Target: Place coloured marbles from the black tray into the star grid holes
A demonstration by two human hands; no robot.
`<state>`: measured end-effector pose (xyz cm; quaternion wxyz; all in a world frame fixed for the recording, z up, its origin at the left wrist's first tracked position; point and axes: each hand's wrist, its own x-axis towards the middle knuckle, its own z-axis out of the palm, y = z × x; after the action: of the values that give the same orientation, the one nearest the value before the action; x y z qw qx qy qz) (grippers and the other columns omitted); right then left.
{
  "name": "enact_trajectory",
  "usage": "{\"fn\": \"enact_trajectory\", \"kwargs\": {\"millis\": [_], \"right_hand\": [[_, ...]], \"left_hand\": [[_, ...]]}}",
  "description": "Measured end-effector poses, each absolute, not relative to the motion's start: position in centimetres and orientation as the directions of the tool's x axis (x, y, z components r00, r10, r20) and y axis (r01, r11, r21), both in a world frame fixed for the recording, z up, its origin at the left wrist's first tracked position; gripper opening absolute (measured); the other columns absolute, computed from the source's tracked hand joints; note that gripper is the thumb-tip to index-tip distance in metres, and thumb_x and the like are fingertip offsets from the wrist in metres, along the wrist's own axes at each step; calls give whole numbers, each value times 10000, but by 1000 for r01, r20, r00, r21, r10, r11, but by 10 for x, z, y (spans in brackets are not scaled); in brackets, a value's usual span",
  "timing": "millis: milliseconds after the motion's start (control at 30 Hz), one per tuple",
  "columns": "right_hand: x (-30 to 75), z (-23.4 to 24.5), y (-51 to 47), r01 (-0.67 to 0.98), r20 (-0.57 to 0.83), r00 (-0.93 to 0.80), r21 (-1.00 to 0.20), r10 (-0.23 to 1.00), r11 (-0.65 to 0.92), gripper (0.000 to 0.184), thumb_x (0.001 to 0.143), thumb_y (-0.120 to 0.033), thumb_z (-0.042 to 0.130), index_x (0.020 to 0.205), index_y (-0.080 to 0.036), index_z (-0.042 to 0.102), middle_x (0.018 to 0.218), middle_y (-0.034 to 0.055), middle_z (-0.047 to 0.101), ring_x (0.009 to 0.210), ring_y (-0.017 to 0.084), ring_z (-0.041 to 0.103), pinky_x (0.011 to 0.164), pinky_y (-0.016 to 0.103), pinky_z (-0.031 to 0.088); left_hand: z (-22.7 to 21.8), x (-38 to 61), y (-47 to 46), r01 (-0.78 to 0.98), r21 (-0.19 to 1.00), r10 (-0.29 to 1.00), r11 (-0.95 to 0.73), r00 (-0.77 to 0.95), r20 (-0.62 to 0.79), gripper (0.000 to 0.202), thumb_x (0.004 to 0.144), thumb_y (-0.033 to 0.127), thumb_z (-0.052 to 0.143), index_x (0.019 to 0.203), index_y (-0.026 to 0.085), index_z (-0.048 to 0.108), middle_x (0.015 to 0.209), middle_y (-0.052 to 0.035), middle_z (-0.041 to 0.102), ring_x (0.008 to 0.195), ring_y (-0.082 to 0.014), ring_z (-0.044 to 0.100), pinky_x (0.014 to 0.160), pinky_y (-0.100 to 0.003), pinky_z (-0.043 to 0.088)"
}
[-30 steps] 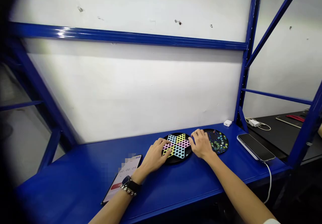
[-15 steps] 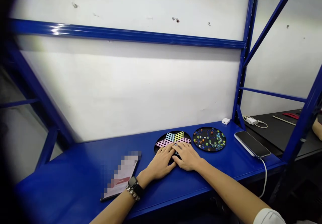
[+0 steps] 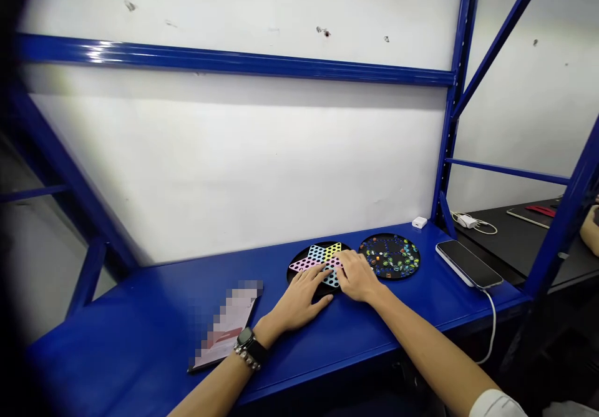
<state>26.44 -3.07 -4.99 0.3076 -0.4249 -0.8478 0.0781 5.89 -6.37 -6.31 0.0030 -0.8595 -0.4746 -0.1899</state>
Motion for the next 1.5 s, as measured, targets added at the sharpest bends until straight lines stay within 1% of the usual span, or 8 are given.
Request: {"fn": "enact_trajectory", "kwargs": {"millis": [100,167,300,467,733,1067,1267,1500], "right_hand": [[295,-41,-15,840,495,-142,-398,857,369,336,960,-203,387,1192,-202,631,1226,117,653,1150,252,552,987,372,389],[319,-40,-6,907,422,31,-392,906,151,289,937,-229,436,1128,-203,651,1181,122,654,1110,270,557,946,381,391],[353,-46,5,941,266,139,-336,954,-44,284,925,-226,450,1114,-185,658,1158,135,655,1090,293,570,899,403,391],[346,-51,5,940,251,89,-340,964,2,337,924,-131,397,1106,-187,675,1180,134,667,1110,283,569,889,400,382],[322,-63,4,927,277,-178,-275,944,256,385,972,-216,417,1283,-235,643,1373,106,610,1207,301,506,969,464,364],[313,-60,5,939,280,-205,-213,938,269,327,948,-162,444,1094,-215,731,1131,107,719,1091,288,561,939,448,358],[310,-60,2,885,377,-239,-294,895,360,279,962,-200,465,1098,-223,707,1151,91,702,1124,257,554,936,401,361],[308,-68,9,831,315,-313,-367,896,419,243,953,-175,517,1056,-209,734,1102,73,661,1017,205,605,907,333,411]], "left_hand": [[-63,57,-62,817,210,821,-537,448,354,464,952,439,555,1376,251,547,1492,-101,520,1383,-315,469,1148,-525,382],[-61,56,-61,819,237,829,-523,424,365,434,967,438,532,1355,247,563,1483,-96,532,1369,-309,487,1132,-513,408],[-56,56,-62,819,275,842,-504,394,369,402,967,406,532,1323,227,582,1459,-105,551,1351,-303,502,1116,-498,428],[-49,58,-64,803,313,839,-507,376,395,358,972,394,515,1278,231,602,1410,-100,583,1302,-297,537,1095,-492,443],[-47,58,-64,798,317,837,-513,383,391,338,960,377,526,1257,238,608,1383,-89,595,1286,-293,546,1092,-487,447],[-45,58,-65,792,328,841,-516,395,370,334,965,390,506,1246,237,605,1367,-100,591,1293,-303,525,1063,-488,453],[-46,58,-64,789,316,830,-526,398,390,310,960,372,512,1219,231,608,1312,-98,612,1250,-288,546,1053,-465,456],[-50,56,-62,759,320,803,-566,422,421,291,957,386,535,1205,253,607,1259,-83,634,1186,-292,580,999,-457,491]]}}
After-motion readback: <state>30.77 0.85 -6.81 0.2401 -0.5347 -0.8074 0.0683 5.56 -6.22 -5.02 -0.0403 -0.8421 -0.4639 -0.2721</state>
